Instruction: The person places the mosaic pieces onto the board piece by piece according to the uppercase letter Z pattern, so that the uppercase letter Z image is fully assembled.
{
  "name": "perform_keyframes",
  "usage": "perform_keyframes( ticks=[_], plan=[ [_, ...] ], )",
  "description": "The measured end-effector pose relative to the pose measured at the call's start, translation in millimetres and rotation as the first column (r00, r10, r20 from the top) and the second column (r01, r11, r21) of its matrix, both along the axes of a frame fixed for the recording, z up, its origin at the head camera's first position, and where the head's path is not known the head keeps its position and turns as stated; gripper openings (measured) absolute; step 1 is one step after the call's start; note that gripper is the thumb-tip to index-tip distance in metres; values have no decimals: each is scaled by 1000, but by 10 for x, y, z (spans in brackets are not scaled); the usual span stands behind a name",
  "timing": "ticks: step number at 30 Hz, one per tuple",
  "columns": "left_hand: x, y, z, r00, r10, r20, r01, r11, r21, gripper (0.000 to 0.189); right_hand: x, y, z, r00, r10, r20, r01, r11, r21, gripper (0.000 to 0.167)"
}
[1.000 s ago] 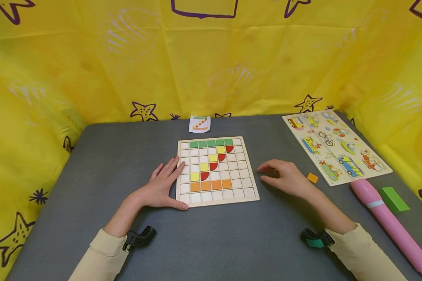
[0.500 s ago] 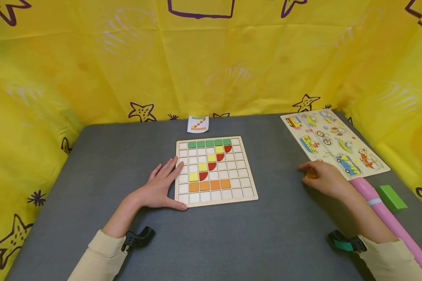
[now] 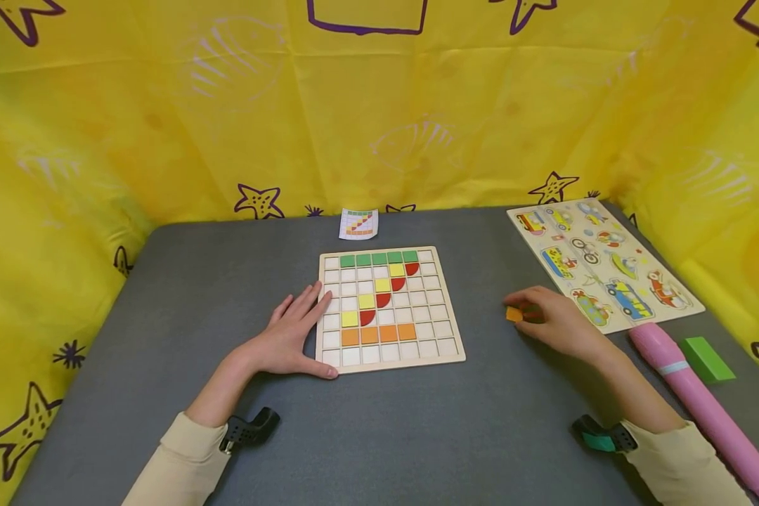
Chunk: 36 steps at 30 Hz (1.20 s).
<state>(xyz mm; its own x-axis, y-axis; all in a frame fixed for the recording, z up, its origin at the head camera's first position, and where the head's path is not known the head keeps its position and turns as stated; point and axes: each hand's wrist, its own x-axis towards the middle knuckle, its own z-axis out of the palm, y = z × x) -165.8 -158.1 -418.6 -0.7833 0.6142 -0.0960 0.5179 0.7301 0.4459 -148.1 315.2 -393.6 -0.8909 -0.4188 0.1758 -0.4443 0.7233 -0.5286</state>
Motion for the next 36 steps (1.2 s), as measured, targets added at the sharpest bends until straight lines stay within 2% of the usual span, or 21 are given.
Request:
perform_keyframes(
  ticks=[5, 12, 15, 28, 36],
  plan=[
    [-3, -1, -2, 1000, -2, -2, 1, 1000, -6, 127, -4, -10, 32, 998, -57, 40, 56, 998, 38, 38],
    [-5, -2, -7, 1000, 0, -1, 0, 1000, -8, 127, -27, -68, -2, 997, -74, 22, 73, 996, 47, 33],
    [-4, -3, -10, 1000, 1, -2, -1, 1000, -8, 127, -52, -160, -15, 997, -64, 41, 62, 997, 36, 32],
    [12, 8, 26, 1000, 3, 8, -3, 1000, 3, 126, -110, -722, 13, 993, 82, 85, -76, 995, -66, 30],
    [13, 7, 26, 1000, 4, 10, -4, 1000, -1, 126, -124, -1013, 13, 973, 205, 109, -197, 977, -75, 27]
  ],
)
